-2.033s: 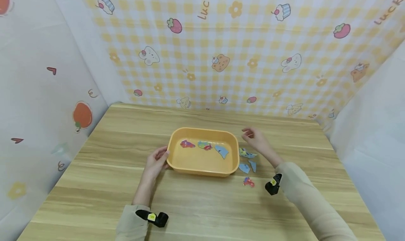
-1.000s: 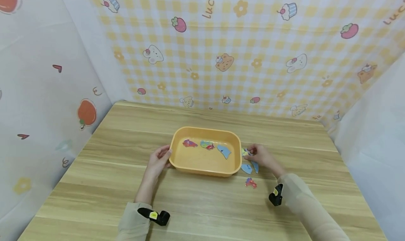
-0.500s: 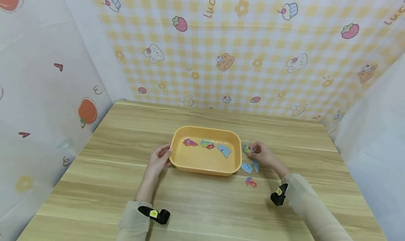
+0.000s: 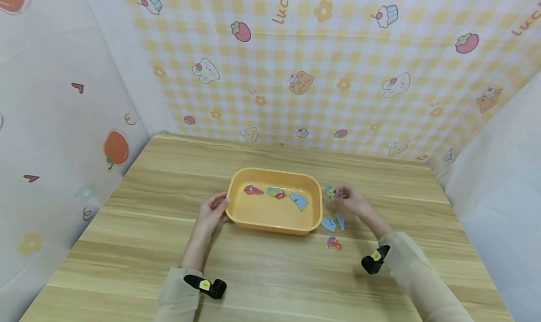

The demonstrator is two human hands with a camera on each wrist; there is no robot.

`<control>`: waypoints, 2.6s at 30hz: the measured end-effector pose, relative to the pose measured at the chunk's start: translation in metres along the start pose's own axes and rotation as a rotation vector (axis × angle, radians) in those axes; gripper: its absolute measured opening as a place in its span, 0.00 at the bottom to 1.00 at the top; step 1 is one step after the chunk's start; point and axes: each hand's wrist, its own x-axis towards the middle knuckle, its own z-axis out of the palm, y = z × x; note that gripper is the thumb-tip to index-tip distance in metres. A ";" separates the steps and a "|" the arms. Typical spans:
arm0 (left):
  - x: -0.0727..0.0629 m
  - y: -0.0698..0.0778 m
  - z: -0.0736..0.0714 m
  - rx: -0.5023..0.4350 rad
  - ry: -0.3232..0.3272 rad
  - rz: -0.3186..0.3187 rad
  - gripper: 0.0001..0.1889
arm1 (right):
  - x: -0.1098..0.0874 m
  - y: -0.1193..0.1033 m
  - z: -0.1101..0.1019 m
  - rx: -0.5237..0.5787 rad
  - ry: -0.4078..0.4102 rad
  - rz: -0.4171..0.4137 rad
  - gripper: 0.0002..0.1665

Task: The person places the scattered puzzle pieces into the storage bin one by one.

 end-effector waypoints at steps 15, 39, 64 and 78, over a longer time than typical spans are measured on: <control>0.000 0.001 0.000 -0.007 -0.001 0.008 0.22 | 0.002 -0.027 -0.002 0.030 0.044 -0.045 0.20; -0.001 -0.001 0.000 0.010 0.013 0.014 0.22 | 0.019 -0.073 0.037 -0.173 -0.118 -0.239 0.18; 0.001 -0.001 0.004 -0.022 0.013 0.009 0.21 | 0.047 -0.112 0.095 -0.286 -0.309 -0.201 0.14; -0.001 -0.005 0.006 -0.017 0.009 0.011 0.21 | 0.076 -0.084 0.127 -0.108 -0.410 -0.180 0.17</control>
